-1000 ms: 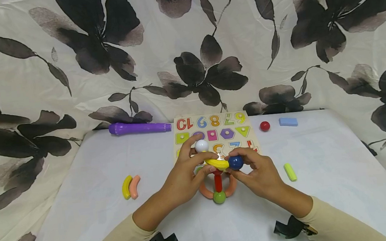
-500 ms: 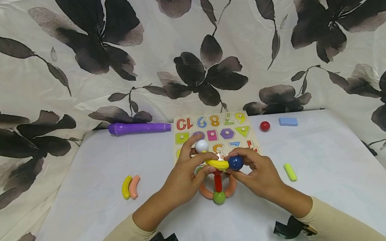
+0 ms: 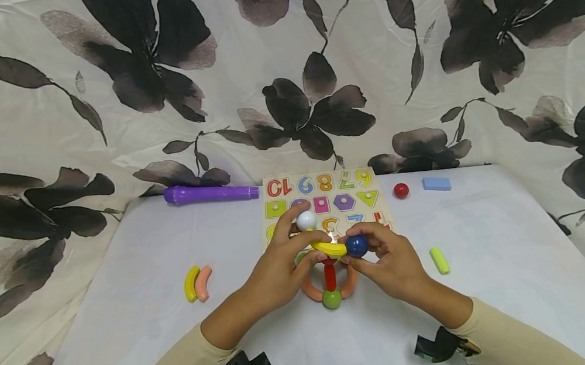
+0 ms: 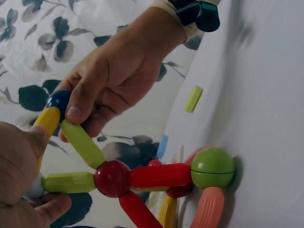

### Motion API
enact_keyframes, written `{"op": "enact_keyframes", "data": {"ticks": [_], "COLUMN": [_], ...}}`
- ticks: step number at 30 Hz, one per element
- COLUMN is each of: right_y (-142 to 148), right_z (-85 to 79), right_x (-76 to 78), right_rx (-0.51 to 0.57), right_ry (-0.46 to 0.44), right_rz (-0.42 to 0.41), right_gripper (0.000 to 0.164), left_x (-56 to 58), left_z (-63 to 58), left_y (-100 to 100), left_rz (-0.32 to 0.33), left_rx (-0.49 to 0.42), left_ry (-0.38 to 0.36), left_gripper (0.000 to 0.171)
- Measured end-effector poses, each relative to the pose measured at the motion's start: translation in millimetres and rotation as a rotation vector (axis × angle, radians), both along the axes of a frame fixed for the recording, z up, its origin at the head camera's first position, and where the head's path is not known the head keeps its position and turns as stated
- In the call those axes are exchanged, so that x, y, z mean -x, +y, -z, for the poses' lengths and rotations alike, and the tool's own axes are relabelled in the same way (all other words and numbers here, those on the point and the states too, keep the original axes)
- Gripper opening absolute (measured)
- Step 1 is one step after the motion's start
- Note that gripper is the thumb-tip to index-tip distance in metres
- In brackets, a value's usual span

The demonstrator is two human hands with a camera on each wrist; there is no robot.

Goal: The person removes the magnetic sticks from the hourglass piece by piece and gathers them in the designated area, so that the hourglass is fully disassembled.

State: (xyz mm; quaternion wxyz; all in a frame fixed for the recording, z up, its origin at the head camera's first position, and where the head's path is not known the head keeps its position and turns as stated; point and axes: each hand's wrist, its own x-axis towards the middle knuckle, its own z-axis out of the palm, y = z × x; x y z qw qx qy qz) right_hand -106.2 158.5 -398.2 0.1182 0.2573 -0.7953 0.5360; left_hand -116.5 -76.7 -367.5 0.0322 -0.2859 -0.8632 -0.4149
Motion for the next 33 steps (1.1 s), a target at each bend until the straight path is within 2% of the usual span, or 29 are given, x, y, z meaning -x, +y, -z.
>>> {"op": "enact_keyframes", "data": {"ticks": [7,22,27,33], "right_y": [0.7,3.6,5.2,5.7], "right_z": [-0.9,1.7,2.6,3.0], "right_x": [-0.7,2.4,3.5,3.4], "right_rx": [0.064,0.158,0.187,0.19], "right_ry": [-0.104,-0.245,-0.258,-0.294], "right_rz": [-0.026,-0.1,-0.137,-0.143], "right_gripper": [0.052,0.048,0.046,0.046], "left_x": [-0.1,0.5,0.8,1.4], "left_z": [-0.2,0.2,-0.4,0.6], "left_y": [0.6,1.9,2.9,4.3], "left_rz": [-0.005,-0.005,-0.004,-0.005], "left_rx": [0.013,0.023,0.015,0.007], "left_ry": [-0.003,0.021,0.011,0.018], "left_gripper": [0.027,0.029,0.029,0.031]}}
